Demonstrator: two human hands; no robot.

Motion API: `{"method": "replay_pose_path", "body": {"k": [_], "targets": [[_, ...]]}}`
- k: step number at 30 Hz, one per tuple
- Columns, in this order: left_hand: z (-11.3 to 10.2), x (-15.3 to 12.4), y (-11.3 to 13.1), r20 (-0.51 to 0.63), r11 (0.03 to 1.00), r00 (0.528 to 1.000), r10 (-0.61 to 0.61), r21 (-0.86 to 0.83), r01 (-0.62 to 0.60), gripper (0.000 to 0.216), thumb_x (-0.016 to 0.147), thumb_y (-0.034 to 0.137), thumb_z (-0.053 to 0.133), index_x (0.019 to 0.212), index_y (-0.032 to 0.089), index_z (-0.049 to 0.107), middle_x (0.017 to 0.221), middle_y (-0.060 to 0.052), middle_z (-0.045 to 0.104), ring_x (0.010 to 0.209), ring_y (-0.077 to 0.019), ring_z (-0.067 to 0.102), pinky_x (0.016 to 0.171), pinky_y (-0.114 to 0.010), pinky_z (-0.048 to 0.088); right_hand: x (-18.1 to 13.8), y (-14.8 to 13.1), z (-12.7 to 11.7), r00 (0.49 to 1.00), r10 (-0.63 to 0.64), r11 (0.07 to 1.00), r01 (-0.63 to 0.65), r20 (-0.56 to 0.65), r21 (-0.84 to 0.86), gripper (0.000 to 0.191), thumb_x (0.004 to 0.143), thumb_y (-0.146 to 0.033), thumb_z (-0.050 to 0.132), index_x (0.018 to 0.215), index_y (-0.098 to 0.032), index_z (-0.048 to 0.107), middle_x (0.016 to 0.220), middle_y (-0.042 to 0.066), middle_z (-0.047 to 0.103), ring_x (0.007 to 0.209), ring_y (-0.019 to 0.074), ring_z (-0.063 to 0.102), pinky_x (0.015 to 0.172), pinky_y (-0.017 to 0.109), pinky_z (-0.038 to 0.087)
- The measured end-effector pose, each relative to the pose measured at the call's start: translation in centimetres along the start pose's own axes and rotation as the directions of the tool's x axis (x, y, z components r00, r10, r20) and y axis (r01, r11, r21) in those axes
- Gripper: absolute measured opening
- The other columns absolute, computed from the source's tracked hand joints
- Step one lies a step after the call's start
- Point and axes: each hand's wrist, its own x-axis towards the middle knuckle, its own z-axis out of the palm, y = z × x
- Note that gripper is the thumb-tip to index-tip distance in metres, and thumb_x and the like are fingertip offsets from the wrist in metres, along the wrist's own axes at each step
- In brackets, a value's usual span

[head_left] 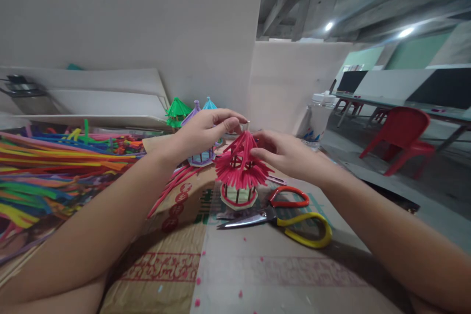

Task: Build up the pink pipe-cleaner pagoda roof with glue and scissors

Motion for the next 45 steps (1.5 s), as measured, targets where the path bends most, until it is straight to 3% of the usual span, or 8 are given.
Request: {"method": "replay_pose_path", "body": {"k": [6,14,20,24,28,34,37,45], "targets": [[-0.4,-0.7,0.5,0.208,0.998,0.977,0.050,0.024,-0.056,0.059,0.088,0.041,0.065,0.141,0.023,0.045,0.122,-0.008,0.065,0.114,-0.0201,0.061,0.096,-0.032,0.048,0.3,0.3,-0.4,0.996,-0.031,0.997,0.024,0.085,0.076,0.032,0.097,-0.029,0.048,0.121,-0.019,0.067,0.102,0.006,0.074,0.083,0.0158,0.066,0.075,0.028,0.047],[0.5,-0.4,0.5,0.072,0.999,0.996,0.042,0.004,-0.043,0.036,0.093,0.035,0.056,0.124,0.018,0.055,0.113,-0.010,0.067,0.103,-0.0193,0.064,0.089,-0.033,0.050,0.8,1.3,0.1,0.999,-0.034,0.979,0.031,0.008,0.203,0.027,0.095,-0.030,0.050,0.112,-0.019,0.069,0.098,0.004,0.074,0.077,0.0135,0.064,0.072,0.026,0.047],[1.2,0.1,0.2,0.017,0.999,0.999,-0.032,0.024,0.032,0.032,0.091,0.041,0.058,0.106,0.016,0.069,0.108,-0.008,0.072,0.101,-0.0200,0.065,0.091,-0.033,0.049,-0.7,-0.6,0.1,0.960,-0.149,0.989,0.146,-0.236,-0.031,0.015,0.091,-0.032,0.060,0.089,-0.017,0.060,0.074,0.000,0.065,0.065,0.0125,0.055,0.060,0.024,0.037],[1.2,0.1,0.3,0.026,1.000,0.999,-0.025,0.010,0.024,0.028,0.089,0.042,0.060,0.098,0.017,0.070,0.097,-0.005,0.073,0.090,-0.0177,0.066,0.082,-0.029,0.049,-2.2,-2.6,0.5,0.925,-0.325,0.905,0.244,-0.198,-0.350,0.023,0.088,-0.038,0.068,0.087,-0.017,0.057,0.073,0.001,0.062,0.064,0.0143,0.053,0.059,0.027,0.031],[0.7,-0.1,0.7,0.002,0.996,0.997,-0.082,0.044,0.082,0.027,0.087,0.043,0.062,0.090,0.017,0.070,0.087,-0.003,0.073,0.080,-0.0163,0.066,0.075,-0.027,0.048,-2.7,-3.1,0.8,0.935,-0.338,0.818,0.236,-0.106,-0.526,0.020,0.090,-0.036,0.065,0.087,-0.017,0.058,0.075,0.004,0.064,0.069,0.0183,0.057,0.059,0.028,0.027],[0.4,-0.2,1.0,-0.037,0.985,0.995,-0.095,0.140,0.099,0.027,0.087,0.043,0.062,0.087,0.017,0.070,0.088,-0.004,0.073,0.082,-0.0176,0.066,0.075,-0.029,0.047,-2.4,-2.6,0.7,0.974,-0.224,0.787,0.155,-0.043,-0.598,0.027,0.094,-0.033,0.059,0.071,-0.020,0.057,0.065,0.002,0.062,0.063,0.0188,0.057,0.056,0.029,0.023],[0.4,-0.2,1.0,-0.037,0.984,0.994,-0.103,0.143,0.107,0.028,0.087,0.044,0.062,0.088,0.017,0.070,0.087,-0.003,0.072,0.081,-0.0169,0.065,0.073,-0.028,0.046,-2.4,-2.5,1.4,0.966,-0.255,0.788,0.181,-0.044,-0.589,0.024,0.091,-0.040,0.063,0.082,-0.018,0.060,0.070,0.003,0.065,0.064,0.0204,0.059,0.055,0.030,0.024],[0.2,-0.3,1.2,-0.031,0.986,0.994,-0.107,0.126,0.110,0.028,0.086,0.044,0.063,0.088,0.017,0.070,0.086,-0.003,0.072,0.080,-0.0165,0.064,0.074,-0.027,0.046,-2.7,-3.2,2.5,0.931,-0.351,0.749,0.217,-0.098,-0.627,0.008,0.090,-0.019,0.059,0.095,-0.014,0.059,0.077,0.006,0.065,0.070,0.0230,0.061,0.058,0.031,0.027]]}}
